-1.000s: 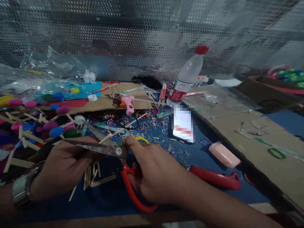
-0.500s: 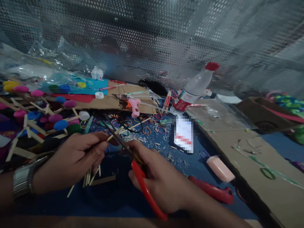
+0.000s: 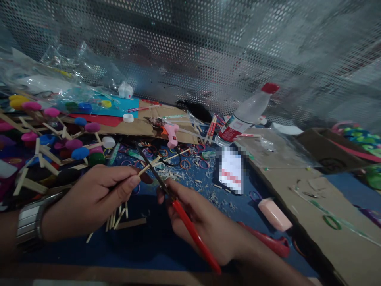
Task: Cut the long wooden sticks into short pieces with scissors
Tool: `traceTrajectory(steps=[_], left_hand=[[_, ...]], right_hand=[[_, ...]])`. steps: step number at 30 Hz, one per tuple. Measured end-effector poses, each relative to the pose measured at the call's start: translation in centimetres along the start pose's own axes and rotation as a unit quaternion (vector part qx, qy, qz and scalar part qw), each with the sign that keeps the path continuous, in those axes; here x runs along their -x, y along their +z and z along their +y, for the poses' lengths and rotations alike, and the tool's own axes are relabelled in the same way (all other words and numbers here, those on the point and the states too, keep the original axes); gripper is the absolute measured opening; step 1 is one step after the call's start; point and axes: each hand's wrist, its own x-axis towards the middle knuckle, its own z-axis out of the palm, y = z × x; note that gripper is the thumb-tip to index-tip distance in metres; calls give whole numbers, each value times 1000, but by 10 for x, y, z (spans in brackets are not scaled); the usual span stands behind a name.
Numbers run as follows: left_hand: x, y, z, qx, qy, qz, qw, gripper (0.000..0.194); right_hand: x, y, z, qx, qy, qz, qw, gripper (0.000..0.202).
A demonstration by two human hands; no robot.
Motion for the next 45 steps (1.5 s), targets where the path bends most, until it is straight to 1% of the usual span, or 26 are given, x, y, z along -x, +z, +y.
traceTrajectory(steps=[2, 3, 5, 7, 9, 12, 14, 16, 17, 19, 23, 26, 28, 33, 35, 37, 38, 40, 42, 45], left_hand=[[0, -2, 0, -2, 11, 3, 1000, 34], [-1, -3, 0, -3, 19, 8, 1000, 34], [-1, -4, 1, -4, 29, 10, 1000, 34], [-2, -5, 1, -8, 32, 8, 999, 34], [-2, -6, 1, -13, 34, 4, 999, 34], [-1, -7, 1, -8, 30, -10, 999, 35], [-1, -8, 1, -9, 26, -17, 999, 36], [0, -8, 2, -16, 24, -19, 999, 35], [0, -8, 2, -19, 25, -18, 999, 34], [0, -9, 1, -20, 33, -15, 999, 33], [0, -9, 1, -14, 50, -4, 999, 29], [1, -9, 1, -6, 60, 7, 998, 25], [1, -9, 1, -3, 61, 11, 998, 24], [0, -8, 1, 7, 49, 12, 999, 25], [0, -8, 1, 11, 53, 11, 998, 24], [1, -7, 1, 16, 68, 7, 998, 22], [1, -7, 1, 21, 73, 6, 997, 22], [1, -6, 2, 34, 72, 8, 997, 22], [1, -6, 2, 49, 61, 17, 997, 23], [1, -6, 1, 56, 63, 32, 996, 22]], right_hand=[[1, 2, -1, -49, 5, -26, 998, 30], [2, 3, -2, -76, 4, -27, 997, 27], [4, 6, -3, -117, 10, -1, 993, 22], [5, 8, -3, -138, 17, 22, 990, 23], [5, 8, -2, -135, 22, 14, 990, 23], [4, 4, 2, -130, 29, -19, 991, 16], [1, 0, 5, -145, 24, -60, 987, 20], [-2, -4, 7, -171, 9, -114, 979, 26], [-3, -5, 8, -189, 7, -135, 973, 27], [-5, -5, 11, -228, 7, -157, 961, 24], [-3, -3, 18, -269, 26, -166, 948, 25], [2, 0, 20, -319, 44, -149, 935, 27], [3, 1, 18, -346, 53, -143, 926, 27], [0, 3, 10, -362, 55, -136, 920, 25], [-1, 4, 8, -380, 48, -158, 910, 23], [-2, 5, 8, -403, 59, -190, 893, 22], [-1, 6, 9, -409, 68, -196, 889, 23], [-2, 8, 11, -416, 83, -179, 888, 25], [-3, 11, 15, -427, 70, -162, 887, 26], [-8, 12, 19, -458, 38, -175, 871, 21]])
